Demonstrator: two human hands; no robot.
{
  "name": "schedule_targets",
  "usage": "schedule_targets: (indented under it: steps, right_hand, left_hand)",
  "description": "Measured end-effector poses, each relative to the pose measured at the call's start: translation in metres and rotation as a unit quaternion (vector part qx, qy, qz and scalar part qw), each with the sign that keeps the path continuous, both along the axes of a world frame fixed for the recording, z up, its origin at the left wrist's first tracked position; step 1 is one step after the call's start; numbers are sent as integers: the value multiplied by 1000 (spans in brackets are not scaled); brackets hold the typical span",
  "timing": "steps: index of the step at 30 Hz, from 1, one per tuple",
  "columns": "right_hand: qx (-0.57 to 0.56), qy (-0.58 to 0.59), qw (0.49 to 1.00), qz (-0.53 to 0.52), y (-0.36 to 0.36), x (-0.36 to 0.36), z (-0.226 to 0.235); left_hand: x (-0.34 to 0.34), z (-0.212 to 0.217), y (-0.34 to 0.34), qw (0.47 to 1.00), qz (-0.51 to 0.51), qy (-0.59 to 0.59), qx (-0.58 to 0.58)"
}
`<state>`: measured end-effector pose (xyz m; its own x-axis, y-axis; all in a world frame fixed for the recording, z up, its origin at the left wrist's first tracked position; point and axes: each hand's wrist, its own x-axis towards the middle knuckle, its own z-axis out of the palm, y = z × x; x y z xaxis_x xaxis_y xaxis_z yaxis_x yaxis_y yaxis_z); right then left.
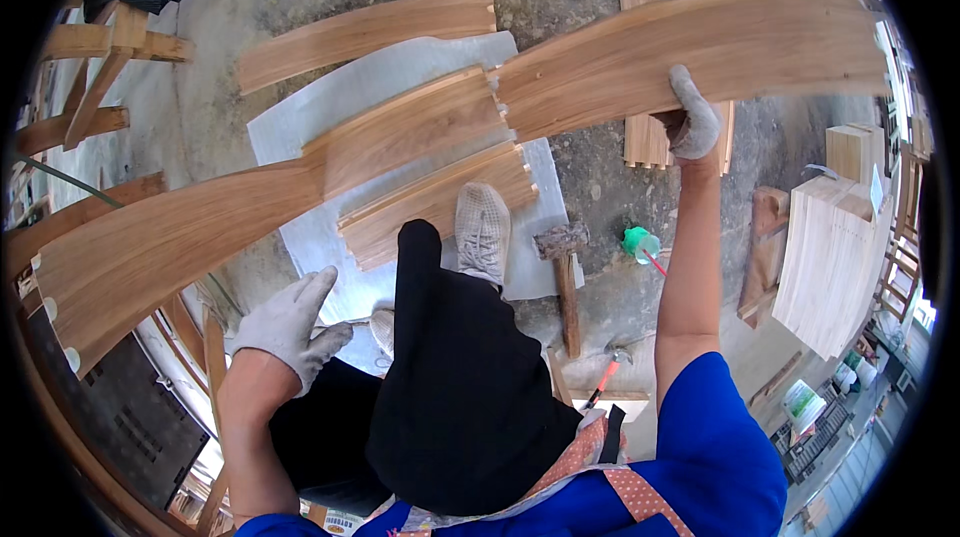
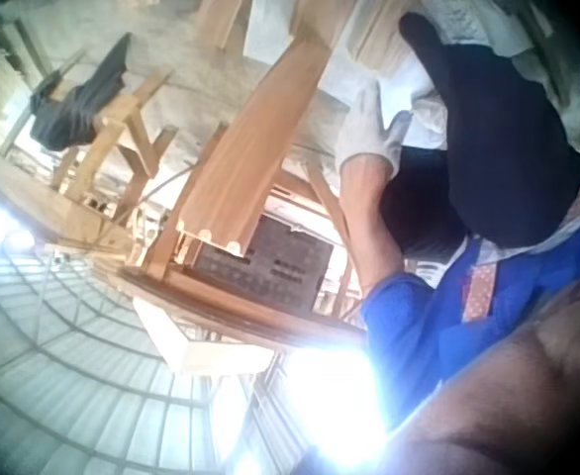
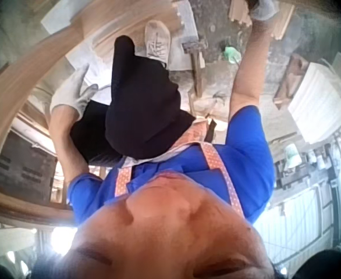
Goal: The person assembles a rectangular wooden frame by fitting together slotted wooden panels and securing the joints using a mallet.
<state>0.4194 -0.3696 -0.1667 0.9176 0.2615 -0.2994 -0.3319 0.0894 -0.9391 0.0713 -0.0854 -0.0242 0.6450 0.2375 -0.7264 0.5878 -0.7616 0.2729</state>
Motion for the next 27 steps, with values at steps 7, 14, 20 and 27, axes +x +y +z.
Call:
schedule_targets:
  steps: [7, 14, 20, 27]
  right_hand:
    - [-207, -234, 950, 10, 39, -30, -9]
    - [-216, -214, 950, 77, 72, -37, -24]
    - [-207, -235, 947, 70, 85, -41, -20]
    - [-286, -255, 922, 54, 93, -44, -27]
  left_hand:
    - [-9, 5, -5, 999, -34, -35, 1]
    - [-9, 10, -3, 999, -21, -30, -1]
    - [-13, 9, -1, 999, -36, -32, 1]
    - [-16, 6, 0, 998, -41, -39, 2]
